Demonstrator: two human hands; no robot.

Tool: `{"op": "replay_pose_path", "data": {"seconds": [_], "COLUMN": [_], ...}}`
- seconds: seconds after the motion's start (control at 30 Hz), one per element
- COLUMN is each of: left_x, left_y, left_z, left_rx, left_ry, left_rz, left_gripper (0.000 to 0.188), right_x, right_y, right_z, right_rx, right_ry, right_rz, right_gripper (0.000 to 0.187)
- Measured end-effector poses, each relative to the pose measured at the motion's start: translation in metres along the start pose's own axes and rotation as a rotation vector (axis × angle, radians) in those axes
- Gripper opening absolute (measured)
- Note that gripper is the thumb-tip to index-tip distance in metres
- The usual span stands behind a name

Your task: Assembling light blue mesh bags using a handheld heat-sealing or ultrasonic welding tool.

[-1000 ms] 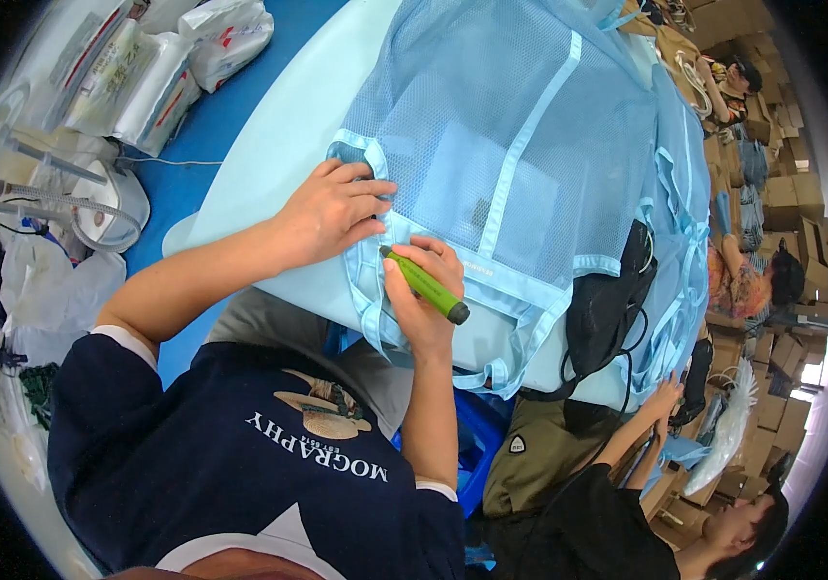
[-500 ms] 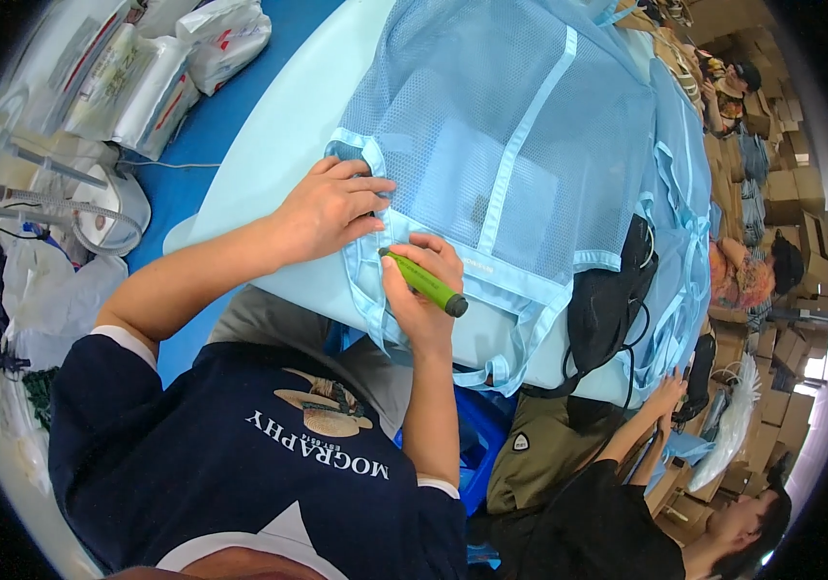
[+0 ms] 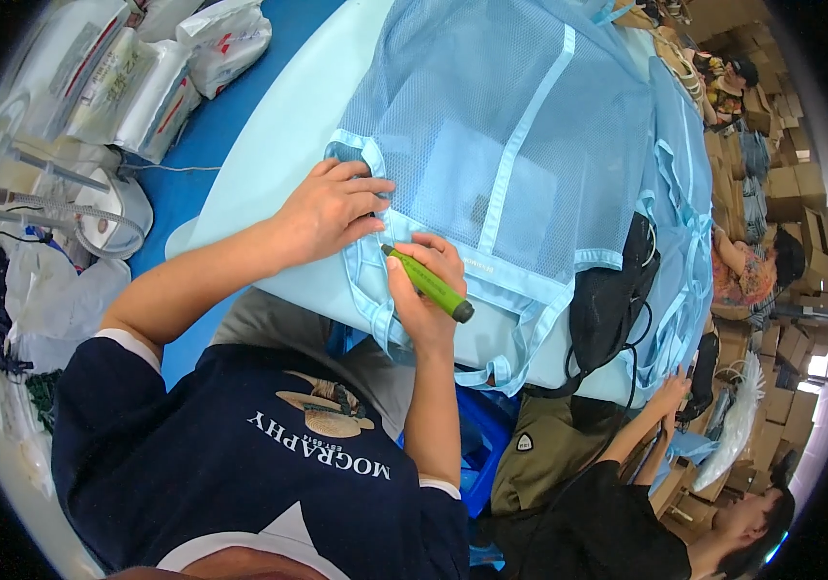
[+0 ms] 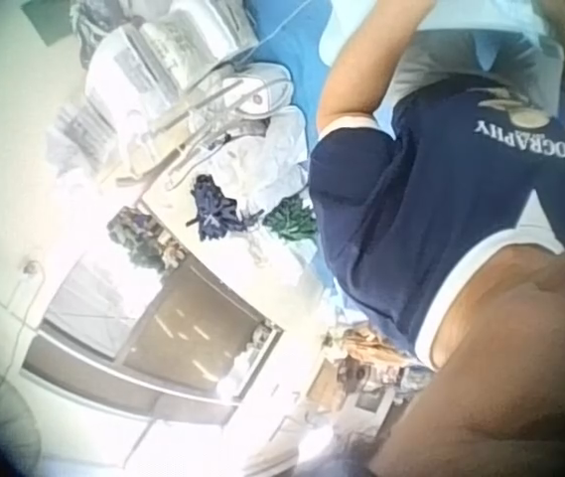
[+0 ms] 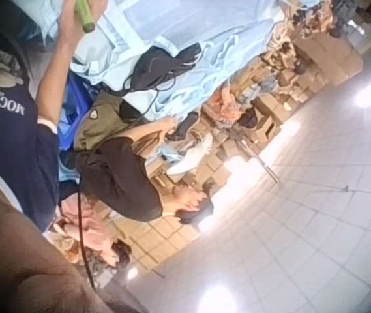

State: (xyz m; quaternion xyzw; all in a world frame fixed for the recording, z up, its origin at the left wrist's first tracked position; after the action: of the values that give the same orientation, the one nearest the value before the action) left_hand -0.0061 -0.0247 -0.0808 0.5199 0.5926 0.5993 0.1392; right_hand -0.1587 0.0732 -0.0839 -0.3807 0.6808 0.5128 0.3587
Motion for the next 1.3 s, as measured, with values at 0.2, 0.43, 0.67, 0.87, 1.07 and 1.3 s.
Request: {"op": "replay_pose_path", "data": {"seconds": [0.2, 0.43, 0.67, 0.87, 1.07, 1.3], "left_x": [0.0003, -0.0007, 0.0012, 0.0005, 0.0000, 0.0003], "left_y": [-0.0020, -0.0012, -0.0009, -0.0009, -0.0025, -0.0023], "left_z": [0.0010, 0.0015, 0.0017, 0.0006, 0.0003, 0.0026], "left_rx": [0.011, 0.016, 0.011, 0.030, -0.001, 0.016], "left_ry": [-0.004, 0.005, -0.004, -0.013, 0.015, 0.008], "left_rz": [0.007, 0.003, -0.007, -0.002, 0.009, 0.010], "left_gripper": [0.018, 0.019, 0.019, 0.019, 0.021, 0.020], "right_x": [-0.0002, -0.0029, -0.0040, -0.0018, 0.0002, -0.0006], "right_y": [-0.0006, -0.0025, -0.0018, 0.0003, 0.0002, -0.0005], "right_z": [0.0017, -0.0011, 0.0007, 0.0000, -0.0003, 0.0008], "right_rx": [-0.006, -0.037, 0.010, 0.011, -0.013, -0.002], "right_ry": [-0.033, 0.005, 0.001, 0.022, -0.017, -0.025], "right_rz": [0.000, 0.050, 0.001, -0.007, 0.004, 0.002], "right_gripper": [0.021, 0.020, 0.020, 0.019, 0.019, 0.020]}}
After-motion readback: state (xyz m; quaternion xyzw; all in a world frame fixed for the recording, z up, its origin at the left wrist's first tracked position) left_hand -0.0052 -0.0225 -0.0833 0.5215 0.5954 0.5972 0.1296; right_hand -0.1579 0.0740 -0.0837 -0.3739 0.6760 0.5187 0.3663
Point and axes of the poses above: each hand's wrist, its own z-axis away from the middle knuckle, its own y-axis out of the back of the hand, x = y × z, the point moved 3 cm from there along -z, towards the middle knuckle, and after that the axes turned 12 degrees about -x, right-handed, at the moved point
